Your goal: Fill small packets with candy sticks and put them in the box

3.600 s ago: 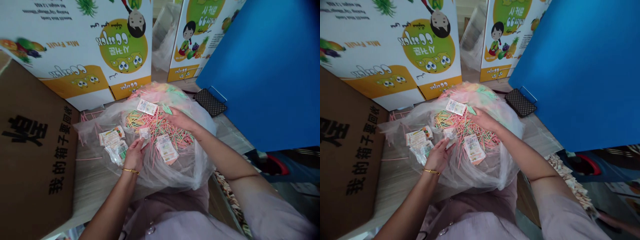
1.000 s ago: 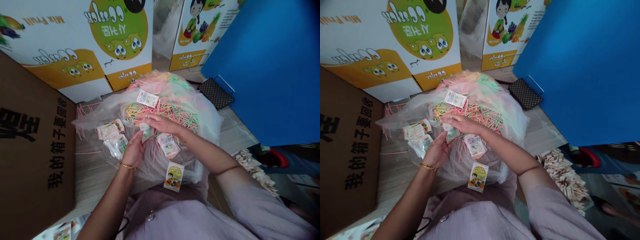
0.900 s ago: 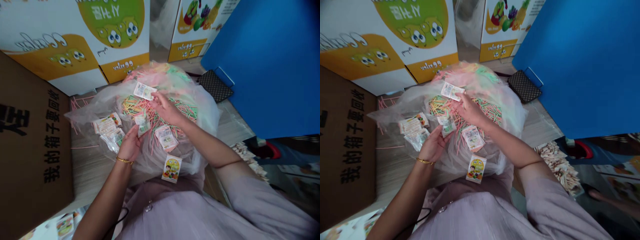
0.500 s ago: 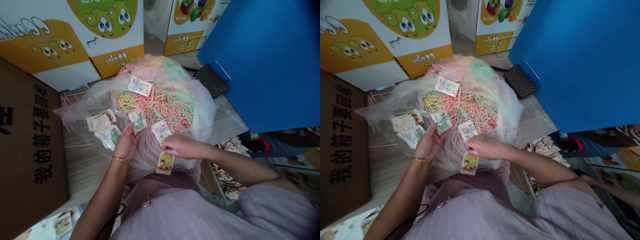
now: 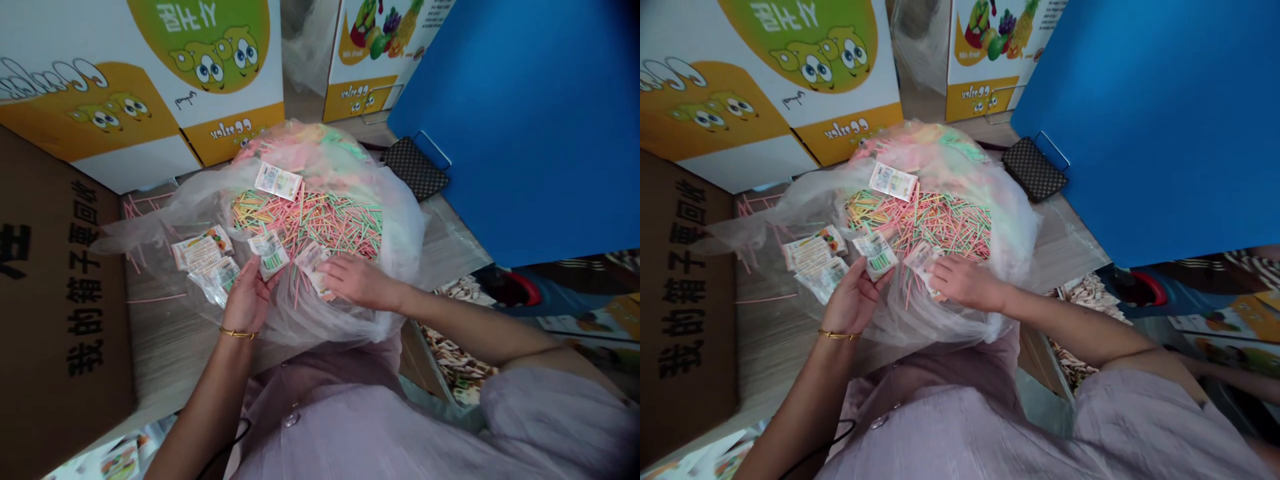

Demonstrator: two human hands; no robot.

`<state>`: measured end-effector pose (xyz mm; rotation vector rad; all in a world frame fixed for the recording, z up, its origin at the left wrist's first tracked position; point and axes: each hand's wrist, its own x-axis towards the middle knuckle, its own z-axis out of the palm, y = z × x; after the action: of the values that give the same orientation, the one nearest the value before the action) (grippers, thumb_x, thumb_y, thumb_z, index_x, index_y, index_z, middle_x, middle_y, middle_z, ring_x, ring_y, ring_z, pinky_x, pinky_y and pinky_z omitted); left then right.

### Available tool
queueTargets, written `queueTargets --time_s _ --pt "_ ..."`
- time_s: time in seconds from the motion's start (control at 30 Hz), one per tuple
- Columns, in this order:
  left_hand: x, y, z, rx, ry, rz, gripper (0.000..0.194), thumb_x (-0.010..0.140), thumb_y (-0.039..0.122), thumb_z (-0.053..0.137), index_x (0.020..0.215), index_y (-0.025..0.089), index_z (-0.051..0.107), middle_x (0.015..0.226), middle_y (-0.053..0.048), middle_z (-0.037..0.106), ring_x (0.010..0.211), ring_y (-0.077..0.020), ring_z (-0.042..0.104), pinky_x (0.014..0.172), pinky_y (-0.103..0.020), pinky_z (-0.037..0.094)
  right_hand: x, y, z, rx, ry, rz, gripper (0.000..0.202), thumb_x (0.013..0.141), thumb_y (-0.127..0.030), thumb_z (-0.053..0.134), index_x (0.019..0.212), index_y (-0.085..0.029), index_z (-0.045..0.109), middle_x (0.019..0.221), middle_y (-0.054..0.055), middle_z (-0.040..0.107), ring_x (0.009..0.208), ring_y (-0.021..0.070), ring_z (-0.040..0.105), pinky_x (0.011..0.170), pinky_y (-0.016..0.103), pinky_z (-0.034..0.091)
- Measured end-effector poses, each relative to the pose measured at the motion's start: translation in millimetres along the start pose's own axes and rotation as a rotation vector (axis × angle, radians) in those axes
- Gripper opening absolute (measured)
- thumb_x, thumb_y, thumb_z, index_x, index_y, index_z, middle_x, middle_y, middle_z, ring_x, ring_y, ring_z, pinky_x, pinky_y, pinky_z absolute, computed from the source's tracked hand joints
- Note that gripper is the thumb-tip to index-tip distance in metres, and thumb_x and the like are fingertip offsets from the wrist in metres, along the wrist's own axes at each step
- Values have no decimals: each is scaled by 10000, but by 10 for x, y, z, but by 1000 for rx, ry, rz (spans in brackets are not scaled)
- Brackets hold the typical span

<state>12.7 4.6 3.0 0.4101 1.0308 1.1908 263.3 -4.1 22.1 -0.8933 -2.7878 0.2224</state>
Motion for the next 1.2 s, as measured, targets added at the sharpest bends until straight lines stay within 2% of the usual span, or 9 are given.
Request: queueTargets --time_s 0.17,0.27,0.4,0.47,0.53,0.67,1.03,1.1,1.2 --pt "-66 -85 95 -24 -56 -56 262 864 352 732 1087 217 761 1355 -70 711 1361 -289 583 1052 -426 572 -55 -46 257 49 -78 52 237 1032 -338 548 1031 -144 683 1131 161 694 1061 269 616 964 445 477" --pt "-92 -162 134 -9 -93 -73 281 847 374 756 1085 225 768 1322 -68 728 1333 -299 604 1043 -434 577 108 19 137 268 21 236 286 1045 -395 523 1021 -157 678 969 112 705 951 240 641 892 394 490" --pt "-104 -242 153 43 -111 -74 326 814 415 793 1072 217 772 1305 -74 734 1296 -310 628 1017 -442 586 436 139 -78 669 341 499 314 1047 -426 496 1186 -187 645 1121 89 709 1003 194 657 907 332 495" --pt "-109 -258 154 74 -116 -67 324 798 426 807 1042 214 777 1277 -77 744 1281 -308 638 1021 -443 582 595 195 -136 825 341 517 332 1016 -449 548 1205 -199 657 1182 74 710 1053 186 657 928 309 491" --pt "-113 -256 151 90 -116 -52 317 789 428 814 1021 214 779 1245 -76 755 1269 -298 644 1036 -443 571 724 235 -155 897 229 511 330 989 -464 586 1131 -192 707 1122 53 736 1035 188 664 907 287 486" --pt "-114 -220 118 82 -109 -41 333 800 428 804 1054 217 769 1234 -70 757 1251 -290 655 1051 -455 558 873 264 -141 882 167 546 352 1002 -444 547 998 -168 765 969 35 759 927 187 673 819 263 478" --pt "-106 -155 85 67 -145 -19 410 834 431 782 1197 252 721 1350 -60 705 1285 -286 627 1031 -444 559 909 206 -125 822 214 418 361 1044 -428 487 1143 -264 793 1118 8 782 1043 180 714 901 269 503" --pt "-99 -171 78 104 -131 3 458 755 365 856 1181 255 730 1286 -42 735 1223 -262 658 1028 -421 551 903 227 -185 773 267 422 363 1052 -394 472 1100 -233 794 1068 23 786 1002 181 718 898 284 514" --pt "-80 -194 57 146 -107 5 450 683 350 899 1096 232 764 1169 -32 776 1113 -237 698 1008 -405 554 888 290 -322 547 539 530 344 1058 -329 448 1161 -200 750 1194 75 747 1142 216 670 1019 356 483"
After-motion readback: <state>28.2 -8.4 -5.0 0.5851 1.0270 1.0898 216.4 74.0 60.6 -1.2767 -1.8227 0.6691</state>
